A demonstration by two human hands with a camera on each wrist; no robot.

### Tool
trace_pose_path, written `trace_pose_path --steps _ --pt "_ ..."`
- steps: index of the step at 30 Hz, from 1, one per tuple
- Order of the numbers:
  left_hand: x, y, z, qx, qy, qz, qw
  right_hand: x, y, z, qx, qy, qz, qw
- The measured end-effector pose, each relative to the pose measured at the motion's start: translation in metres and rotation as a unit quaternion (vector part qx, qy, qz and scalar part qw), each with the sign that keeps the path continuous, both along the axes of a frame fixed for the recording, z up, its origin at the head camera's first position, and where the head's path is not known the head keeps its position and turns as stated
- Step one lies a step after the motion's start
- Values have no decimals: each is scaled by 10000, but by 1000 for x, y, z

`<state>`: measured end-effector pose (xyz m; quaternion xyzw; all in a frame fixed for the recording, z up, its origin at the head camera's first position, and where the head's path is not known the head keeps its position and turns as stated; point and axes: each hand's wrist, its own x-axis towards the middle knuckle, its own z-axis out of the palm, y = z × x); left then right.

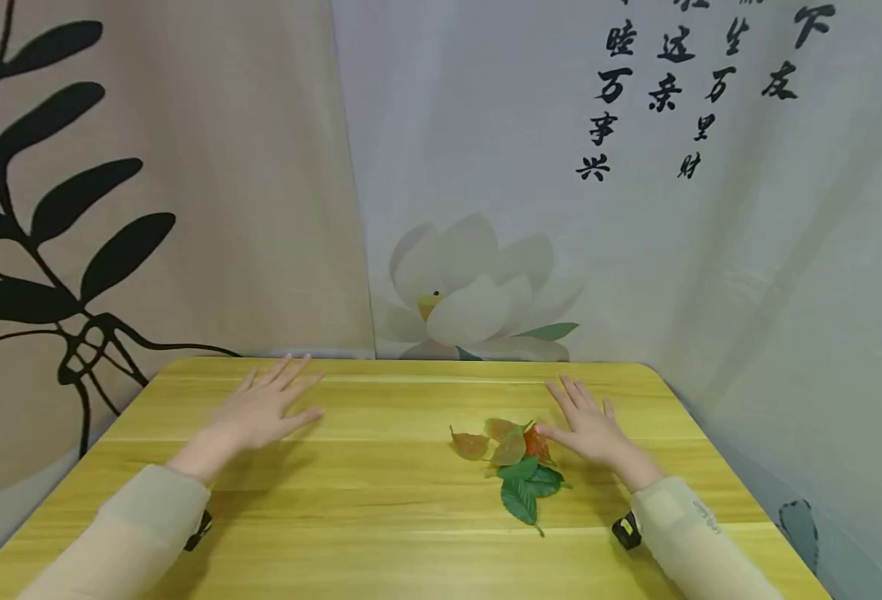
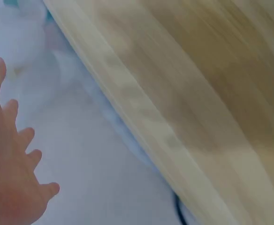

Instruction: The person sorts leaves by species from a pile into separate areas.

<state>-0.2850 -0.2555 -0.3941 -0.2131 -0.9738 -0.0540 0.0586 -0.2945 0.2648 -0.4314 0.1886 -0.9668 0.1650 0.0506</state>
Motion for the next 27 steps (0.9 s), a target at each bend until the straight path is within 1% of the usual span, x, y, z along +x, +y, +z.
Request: trace_pose_path --steps 3,7,11,14,17,20,24,27 --pt "2 30 -2 -33 125 -449 9989 6 -10 1 -99 -42 304 9995" --pt "7 61 -7 -49 217 -942 9953 17 -22 4 -189 -62 652 9977" --pt "13 90 -11 -36 172 -1439 9894 29 -34 10 -204 88 929 9954" --pt "17 113 -13 -111 101 -1749 9845 35 -42 14 -180 180 1099 9936" --pt "19 137 -15 -160 59 -2014 9794 37 -48 14 -138 230 1263 9916" --pt "21 159 -16 -167 85 -2244 9743 36 -51 12 -150 206 1412 9897" --pt "21 181 -18 -67 234 -2463 9689 32 -51 6 -175 120 1551 9877" --pt "19 194 -21 88 401 -2581 9653 31 -50 4 -189 26 1536 9879"
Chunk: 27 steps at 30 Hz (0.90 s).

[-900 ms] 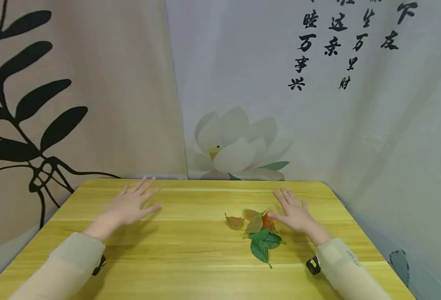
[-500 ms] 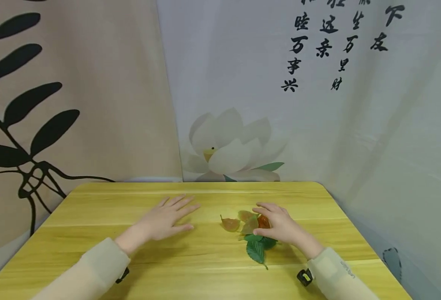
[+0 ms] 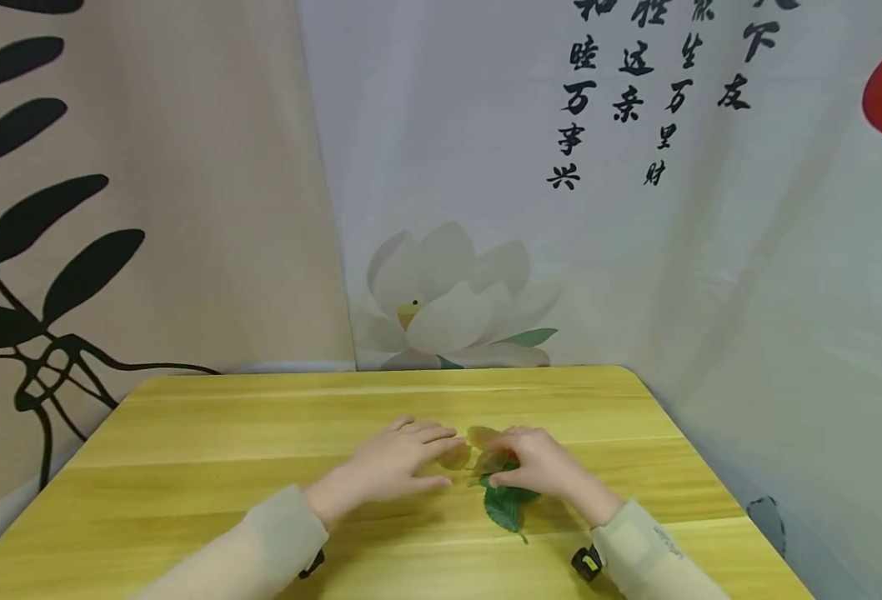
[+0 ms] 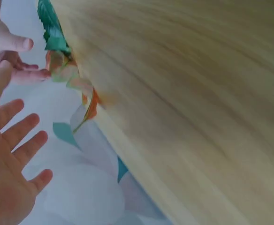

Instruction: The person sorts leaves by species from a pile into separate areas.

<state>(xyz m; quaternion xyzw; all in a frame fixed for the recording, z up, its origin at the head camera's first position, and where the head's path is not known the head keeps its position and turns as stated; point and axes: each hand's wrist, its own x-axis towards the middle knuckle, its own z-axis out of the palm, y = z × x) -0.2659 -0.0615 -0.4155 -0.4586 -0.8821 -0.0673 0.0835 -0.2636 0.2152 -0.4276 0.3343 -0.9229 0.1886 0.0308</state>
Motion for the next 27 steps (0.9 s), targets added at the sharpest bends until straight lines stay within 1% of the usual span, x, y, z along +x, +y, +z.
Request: trace_pose_path --steps 2,6,8,11,16,19,23,27 --pt "-3 8 -4 123 108 -59 9998 0 1 -2 34 -15 -31 10000" --pt "-8 21 -9 201 320 5 9993 -1 1 -4 45 4 -25 10000" --pt "-11 27 -11 150 388 83 9991 -2 0 -4 24 1 3 10000" --pt "-16 36 -13 48 396 190 9990 -3 -2 -3 8 -41 -6 10000" --pt "-23 47 -16 -75 379 374 9986 -8 -4 -5 95 -231 -178 9995" --pt "-26 50 -20 -107 288 496 9983 -12 -3 -8 97 -430 -287 9986" --pt "-30 53 -26 -148 106 628 9979 -16 -2 -12 -145 -758 -387 9963" --pt "-33 55 -26 -263 -31 699 9972 -19 0 -14 -439 -1031 -466 9926"
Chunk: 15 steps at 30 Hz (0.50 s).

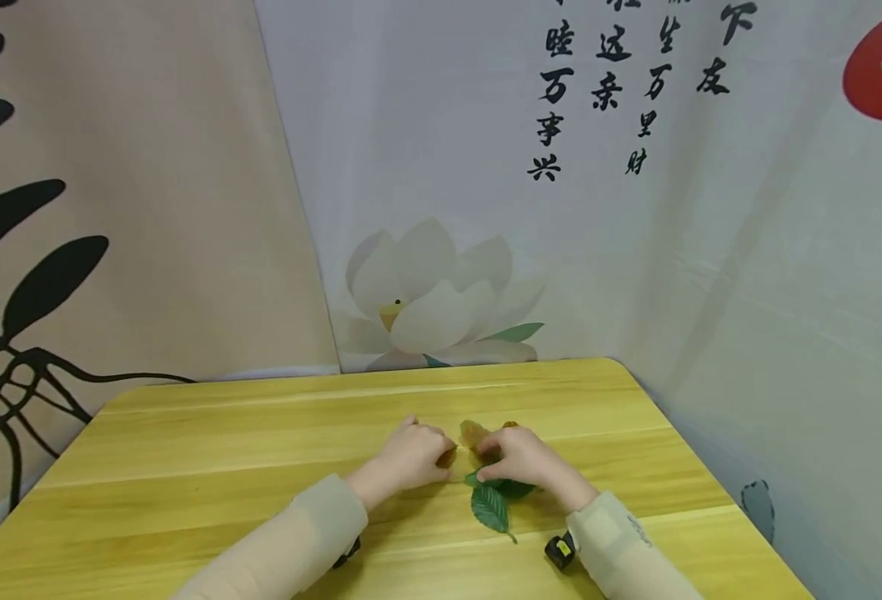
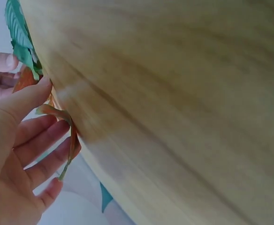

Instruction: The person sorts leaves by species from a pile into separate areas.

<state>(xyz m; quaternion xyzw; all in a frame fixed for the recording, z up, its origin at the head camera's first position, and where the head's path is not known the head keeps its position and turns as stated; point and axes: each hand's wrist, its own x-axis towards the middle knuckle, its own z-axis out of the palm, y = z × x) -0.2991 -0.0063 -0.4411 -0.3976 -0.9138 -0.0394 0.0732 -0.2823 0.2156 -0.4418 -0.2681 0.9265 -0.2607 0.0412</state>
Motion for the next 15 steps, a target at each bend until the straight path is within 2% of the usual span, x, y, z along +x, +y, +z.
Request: trace_pose_path --steps 9,15 --pt "-7 -2 -4 -39 -167 44 9998 -6 -2 -3 -213 -181 -174 9995" --pt "-12 -6 -4 567 -723 38 9958 -6 0 -7 -412 -145 -235 9988"
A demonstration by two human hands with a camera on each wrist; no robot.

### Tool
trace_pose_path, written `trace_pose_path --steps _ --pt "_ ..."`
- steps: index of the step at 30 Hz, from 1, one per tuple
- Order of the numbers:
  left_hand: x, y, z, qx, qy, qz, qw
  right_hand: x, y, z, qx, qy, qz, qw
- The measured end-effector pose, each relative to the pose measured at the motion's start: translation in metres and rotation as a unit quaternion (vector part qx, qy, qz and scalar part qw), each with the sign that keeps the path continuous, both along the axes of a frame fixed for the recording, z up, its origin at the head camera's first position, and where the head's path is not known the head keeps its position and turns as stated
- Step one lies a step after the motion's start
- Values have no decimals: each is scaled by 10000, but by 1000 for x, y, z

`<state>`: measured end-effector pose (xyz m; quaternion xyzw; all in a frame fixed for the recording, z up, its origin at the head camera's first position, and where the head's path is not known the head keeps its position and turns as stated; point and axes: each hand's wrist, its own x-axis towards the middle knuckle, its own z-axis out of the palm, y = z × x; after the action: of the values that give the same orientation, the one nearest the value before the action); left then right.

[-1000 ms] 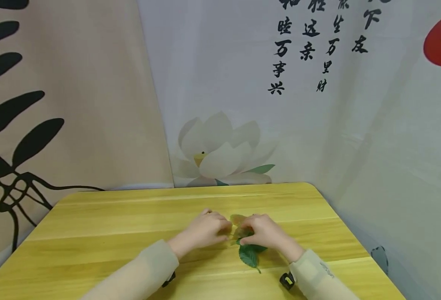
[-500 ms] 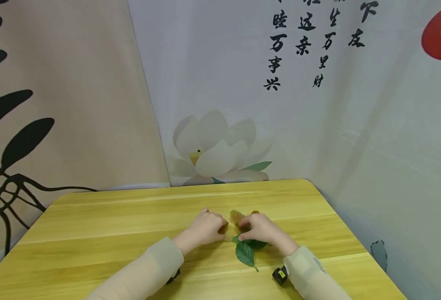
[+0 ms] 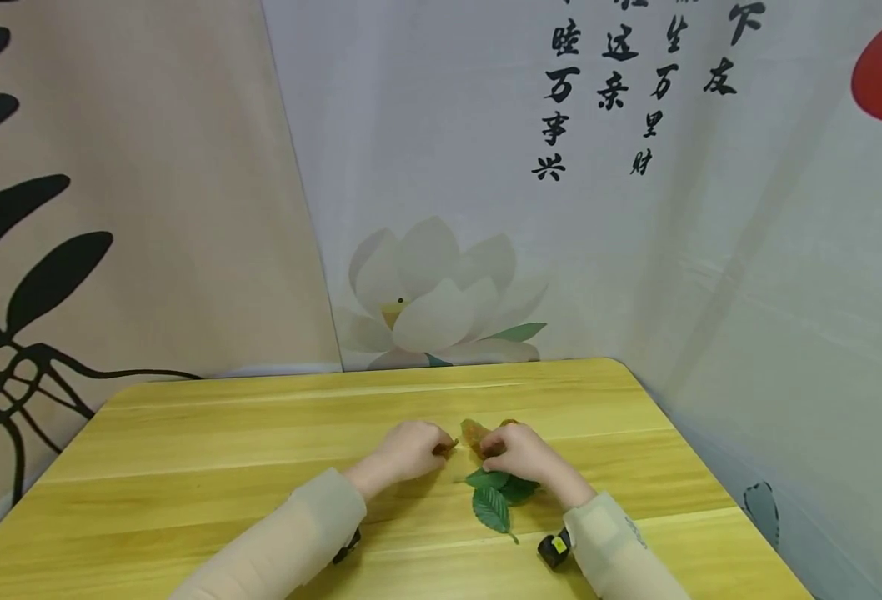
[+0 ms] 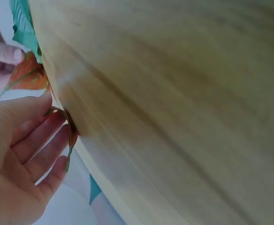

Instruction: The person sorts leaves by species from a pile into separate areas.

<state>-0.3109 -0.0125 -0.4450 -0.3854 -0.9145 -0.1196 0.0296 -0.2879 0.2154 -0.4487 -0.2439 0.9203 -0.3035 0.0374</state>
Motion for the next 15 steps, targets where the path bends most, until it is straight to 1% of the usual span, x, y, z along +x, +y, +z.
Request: trace_pose_path --steps 3,7,12,15 --pt "-3 -3 2 388 -369 26 9986 1 3 -3 -175 48 -74 9998" --pt "-7 -8 3 793 -817 106 9934 2 6 -5 -428 -9 -222 9988" --pt "-13 -13 4 1203 -1195 105 9855 4 8 -5 -818 -130 -480 9954" --pt "-14 -13 6 1450 -1401 102 9794 6 10 -4 -1178 -191 -618 9909"
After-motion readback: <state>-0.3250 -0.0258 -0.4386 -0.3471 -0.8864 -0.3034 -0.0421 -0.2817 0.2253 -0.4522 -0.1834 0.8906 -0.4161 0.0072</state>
